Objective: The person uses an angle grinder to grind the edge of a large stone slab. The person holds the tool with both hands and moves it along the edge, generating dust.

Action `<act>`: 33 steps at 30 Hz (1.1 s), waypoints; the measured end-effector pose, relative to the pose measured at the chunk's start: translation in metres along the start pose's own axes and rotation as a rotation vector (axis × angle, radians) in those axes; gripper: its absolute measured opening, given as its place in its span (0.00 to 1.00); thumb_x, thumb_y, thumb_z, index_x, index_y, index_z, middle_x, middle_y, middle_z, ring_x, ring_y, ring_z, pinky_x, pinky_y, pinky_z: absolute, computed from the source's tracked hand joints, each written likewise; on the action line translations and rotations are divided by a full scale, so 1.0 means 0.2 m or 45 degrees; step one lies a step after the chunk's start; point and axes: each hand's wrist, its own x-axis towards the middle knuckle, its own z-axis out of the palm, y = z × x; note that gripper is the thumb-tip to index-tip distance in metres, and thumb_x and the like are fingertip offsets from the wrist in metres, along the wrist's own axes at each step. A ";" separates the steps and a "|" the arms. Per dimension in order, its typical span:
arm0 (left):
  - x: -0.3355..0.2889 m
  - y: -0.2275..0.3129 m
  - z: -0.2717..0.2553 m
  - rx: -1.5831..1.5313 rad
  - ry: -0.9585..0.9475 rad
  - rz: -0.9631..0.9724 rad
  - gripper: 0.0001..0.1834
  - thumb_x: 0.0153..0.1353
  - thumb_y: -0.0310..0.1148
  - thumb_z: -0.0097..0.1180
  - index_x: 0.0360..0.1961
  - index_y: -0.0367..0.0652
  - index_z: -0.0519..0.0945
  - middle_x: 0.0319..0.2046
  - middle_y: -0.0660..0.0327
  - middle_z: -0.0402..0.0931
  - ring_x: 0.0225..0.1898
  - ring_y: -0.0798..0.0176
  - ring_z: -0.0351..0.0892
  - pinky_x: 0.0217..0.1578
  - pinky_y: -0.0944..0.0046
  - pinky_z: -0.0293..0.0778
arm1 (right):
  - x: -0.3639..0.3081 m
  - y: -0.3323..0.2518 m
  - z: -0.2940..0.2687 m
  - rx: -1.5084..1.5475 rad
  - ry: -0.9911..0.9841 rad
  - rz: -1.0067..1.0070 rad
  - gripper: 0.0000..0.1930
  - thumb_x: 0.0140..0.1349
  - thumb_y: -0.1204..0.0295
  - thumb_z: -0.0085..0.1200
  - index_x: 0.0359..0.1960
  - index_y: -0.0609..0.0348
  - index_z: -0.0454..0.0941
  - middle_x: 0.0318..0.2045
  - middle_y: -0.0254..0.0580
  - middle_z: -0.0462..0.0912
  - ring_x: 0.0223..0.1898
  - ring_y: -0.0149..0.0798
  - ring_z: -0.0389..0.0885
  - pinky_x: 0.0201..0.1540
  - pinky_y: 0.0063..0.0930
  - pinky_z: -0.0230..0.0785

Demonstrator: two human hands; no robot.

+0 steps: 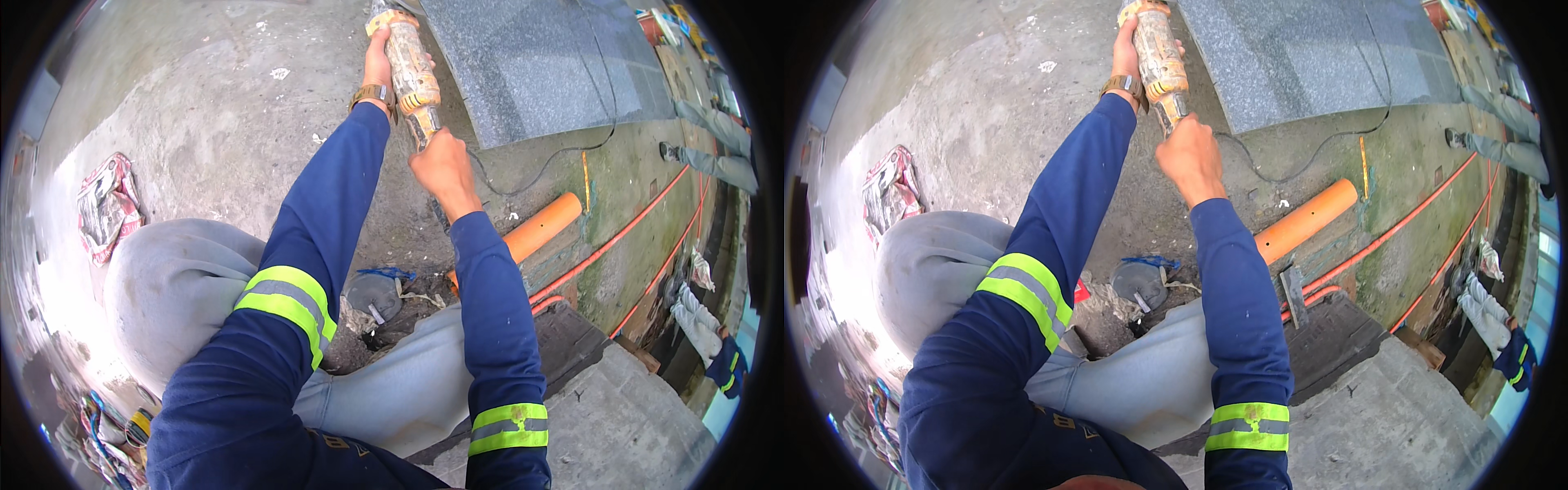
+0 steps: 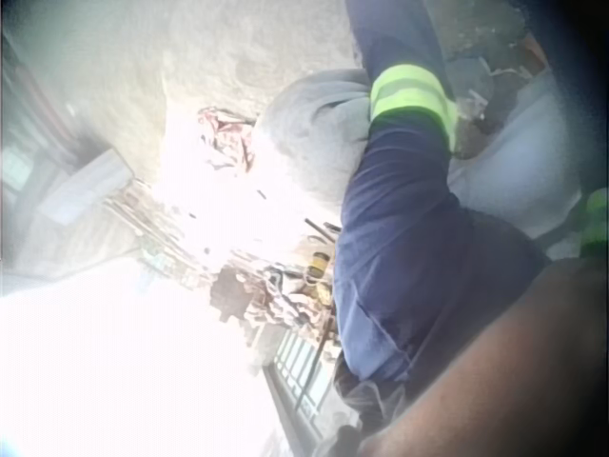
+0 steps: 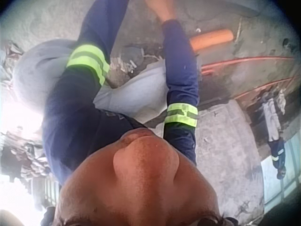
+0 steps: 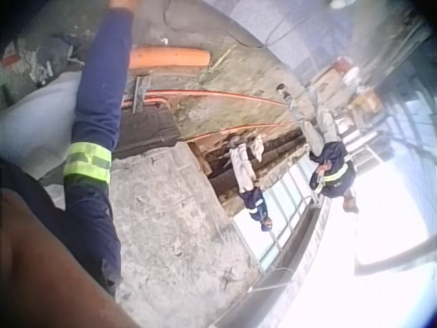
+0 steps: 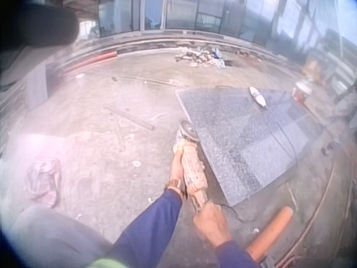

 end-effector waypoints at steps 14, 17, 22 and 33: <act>-0.01 -0.01 0.00 -0.029 -0.001 -0.018 0.39 0.63 0.62 0.42 0.56 0.34 0.70 0.36 0.38 0.80 0.32 0.41 0.85 0.31 0.44 0.83 | -0.01 0.00 0.00 0.022 -0.015 0.021 0.21 0.50 0.71 0.60 0.43 0.76 0.75 0.38 0.71 0.82 0.44 0.63 0.82 0.48 0.47 0.75; -0.04 -0.01 0.00 -0.033 -0.008 -0.016 0.38 0.62 0.62 0.43 0.55 0.34 0.70 0.35 0.38 0.80 0.32 0.42 0.85 0.30 0.44 0.83 | -0.03 0.02 0.01 0.026 -0.018 0.025 0.22 0.50 0.70 0.60 0.43 0.77 0.75 0.38 0.71 0.82 0.44 0.63 0.82 0.48 0.47 0.75; -0.08 0.00 0.00 -0.007 -0.015 -0.003 0.38 0.62 0.62 0.43 0.54 0.34 0.71 0.34 0.39 0.80 0.31 0.43 0.85 0.29 0.45 0.83 | -0.07 0.01 0.01 0.010 -0.030 0.034 0.21 0.51 0.71 0.59 0.44 0.76 0.75 0.38 0.71 0.82 0.44 0.63 0.82 0.48 0.48 0.75; -0.12 -0.01 0.01 0.009 0.001 -0.001 0.38 0.62 0.63 0.44 0.55 0.35 0.70 0.34 0.39 0.80 0.31 0.43 0.85 0.29 0.45 0.83 | -0.10 0.01 -0.01 0.011 -0.061 0.036 0.19 0.54 0.72 0.58 0.45 0.74 0.74 0.40 0.69 0.82 0.45 0.63 0.82 0.49 0.49 0.75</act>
